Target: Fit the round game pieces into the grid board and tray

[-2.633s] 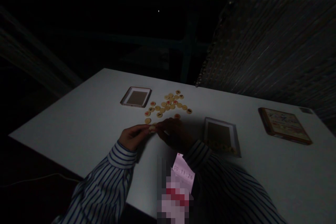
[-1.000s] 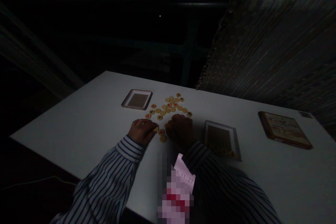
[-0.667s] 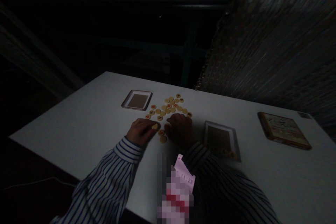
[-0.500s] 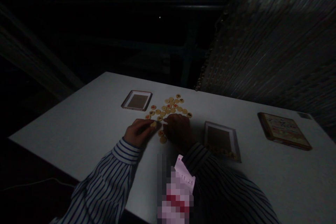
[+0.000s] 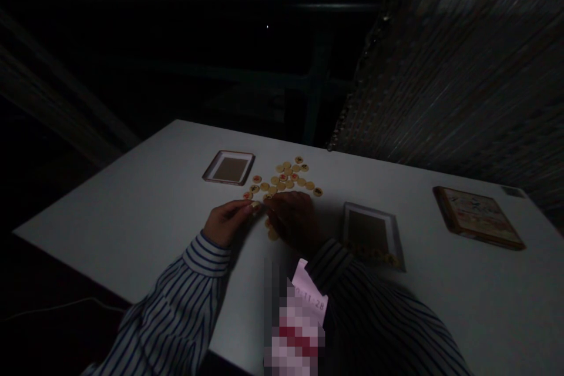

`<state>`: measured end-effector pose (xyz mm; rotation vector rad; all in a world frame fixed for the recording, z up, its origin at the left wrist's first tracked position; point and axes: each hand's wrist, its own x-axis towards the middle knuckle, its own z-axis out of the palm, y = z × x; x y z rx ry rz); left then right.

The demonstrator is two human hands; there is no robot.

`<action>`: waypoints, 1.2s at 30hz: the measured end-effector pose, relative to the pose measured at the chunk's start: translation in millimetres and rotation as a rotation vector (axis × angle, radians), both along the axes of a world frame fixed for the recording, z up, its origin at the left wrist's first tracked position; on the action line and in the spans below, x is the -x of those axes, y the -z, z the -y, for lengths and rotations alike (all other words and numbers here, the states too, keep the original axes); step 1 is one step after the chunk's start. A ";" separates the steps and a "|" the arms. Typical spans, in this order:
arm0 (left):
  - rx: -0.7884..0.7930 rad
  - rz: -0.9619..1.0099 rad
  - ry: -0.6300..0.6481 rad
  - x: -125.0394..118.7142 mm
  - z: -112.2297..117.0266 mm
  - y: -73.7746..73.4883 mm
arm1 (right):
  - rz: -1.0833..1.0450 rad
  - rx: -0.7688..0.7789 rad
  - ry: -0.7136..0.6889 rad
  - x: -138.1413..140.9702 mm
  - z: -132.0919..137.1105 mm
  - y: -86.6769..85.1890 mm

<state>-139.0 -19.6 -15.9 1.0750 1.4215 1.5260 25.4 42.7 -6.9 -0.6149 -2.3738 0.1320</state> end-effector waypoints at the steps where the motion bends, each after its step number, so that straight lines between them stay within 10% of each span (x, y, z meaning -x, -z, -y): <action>1: -0.005 0.007 0.006 -0.2 -0.1 0.4 | -0.003 -0.001 -0.002 0.5 -0.1 0.2; 22: -0.077 -0.272 -0.013 0.6 0.5 9.5 | 0.093 0.257 0.021 8.4 -8.4 5.6; 36: -0.431 -0.957 0.053 10.4 2.0 9.3 | 0.150 0.370 0.042 11.8 -5.4 0.8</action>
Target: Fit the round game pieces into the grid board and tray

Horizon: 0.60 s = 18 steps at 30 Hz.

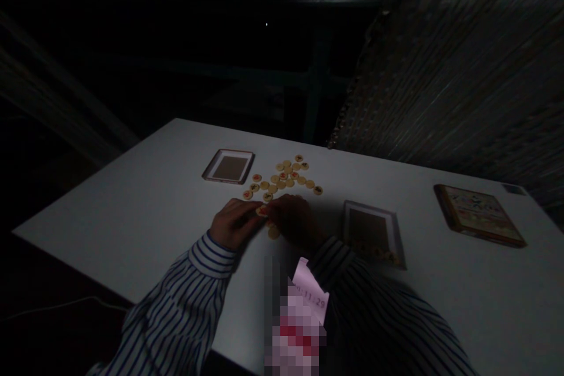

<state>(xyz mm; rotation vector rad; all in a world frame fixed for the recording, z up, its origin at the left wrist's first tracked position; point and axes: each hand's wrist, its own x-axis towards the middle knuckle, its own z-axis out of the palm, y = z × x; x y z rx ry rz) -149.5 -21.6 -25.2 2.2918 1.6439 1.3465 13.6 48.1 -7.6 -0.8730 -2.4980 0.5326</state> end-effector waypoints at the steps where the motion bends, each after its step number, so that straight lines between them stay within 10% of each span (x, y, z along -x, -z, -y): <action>1: -0.001 -0.017 -0.007 0.6 -0.5 0.7 | 0.016 -0.011 0.004 0.0 0.2 -0.2; 18: 0.218 -0.306 -0.345 7.2 -11.8 16.9 | 0.293 -0.212 0.085 -4.6 5.6 -11.2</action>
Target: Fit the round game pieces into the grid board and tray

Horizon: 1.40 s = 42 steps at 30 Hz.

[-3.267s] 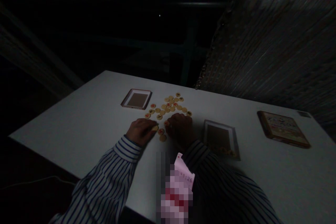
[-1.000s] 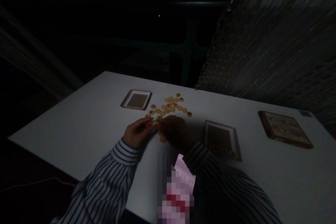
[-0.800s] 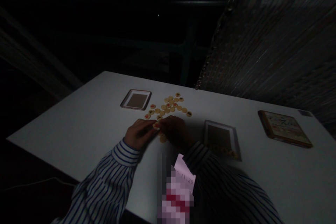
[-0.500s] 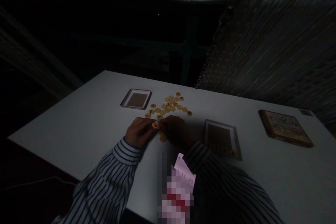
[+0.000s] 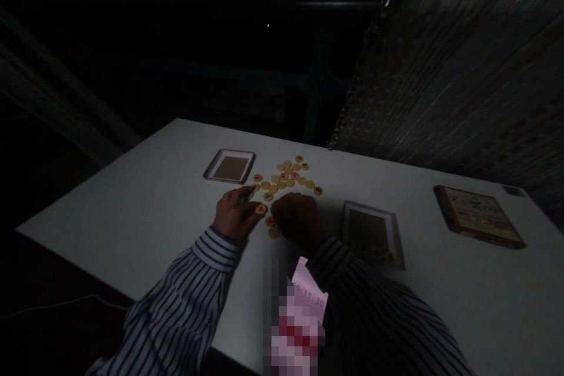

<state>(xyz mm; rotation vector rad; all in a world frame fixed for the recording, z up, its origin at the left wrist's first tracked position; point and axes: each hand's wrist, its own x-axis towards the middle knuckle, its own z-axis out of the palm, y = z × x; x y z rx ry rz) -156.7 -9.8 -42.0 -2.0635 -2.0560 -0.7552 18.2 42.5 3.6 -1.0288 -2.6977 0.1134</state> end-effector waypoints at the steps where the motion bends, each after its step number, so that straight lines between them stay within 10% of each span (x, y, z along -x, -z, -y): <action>1: 0.008 0.000 -0.013 -1.4 0.0 -0.4 | 0.008 -0.008 -0.014 -1.1 0.6 -0.2; 30: -0.153 0.064 0.098 -5.5 24.6 -3.7 | 0.126 -0.019 -0.141 -9.9 29.3 -1.5; 42: -0.268 0.330 0.230 -37.4 31.4 -15.9 | -0.633 0.704 -0.198 -28.0 3.1 10.5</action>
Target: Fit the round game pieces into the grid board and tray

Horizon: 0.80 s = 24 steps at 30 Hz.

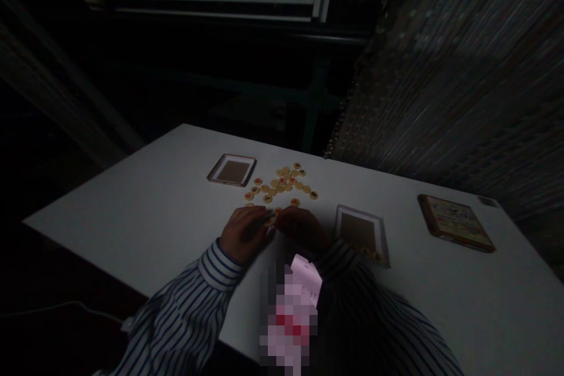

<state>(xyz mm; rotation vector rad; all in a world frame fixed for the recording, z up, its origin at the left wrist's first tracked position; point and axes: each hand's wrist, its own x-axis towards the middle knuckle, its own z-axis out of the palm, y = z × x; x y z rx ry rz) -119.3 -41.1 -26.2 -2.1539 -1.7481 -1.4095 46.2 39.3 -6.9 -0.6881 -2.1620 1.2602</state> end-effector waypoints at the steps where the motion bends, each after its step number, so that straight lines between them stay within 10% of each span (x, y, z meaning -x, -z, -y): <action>1: -0.002 0.002 0.005 -1.2 0.1 0.5 | -0.019 0.049 0.003 -0.3 -0.9 -0.5; 24: 0.018 -0.076 0.019 -10.0 1.7 -3.0 | -0.099 0.363 -0.017 1.5 0.1 -0.5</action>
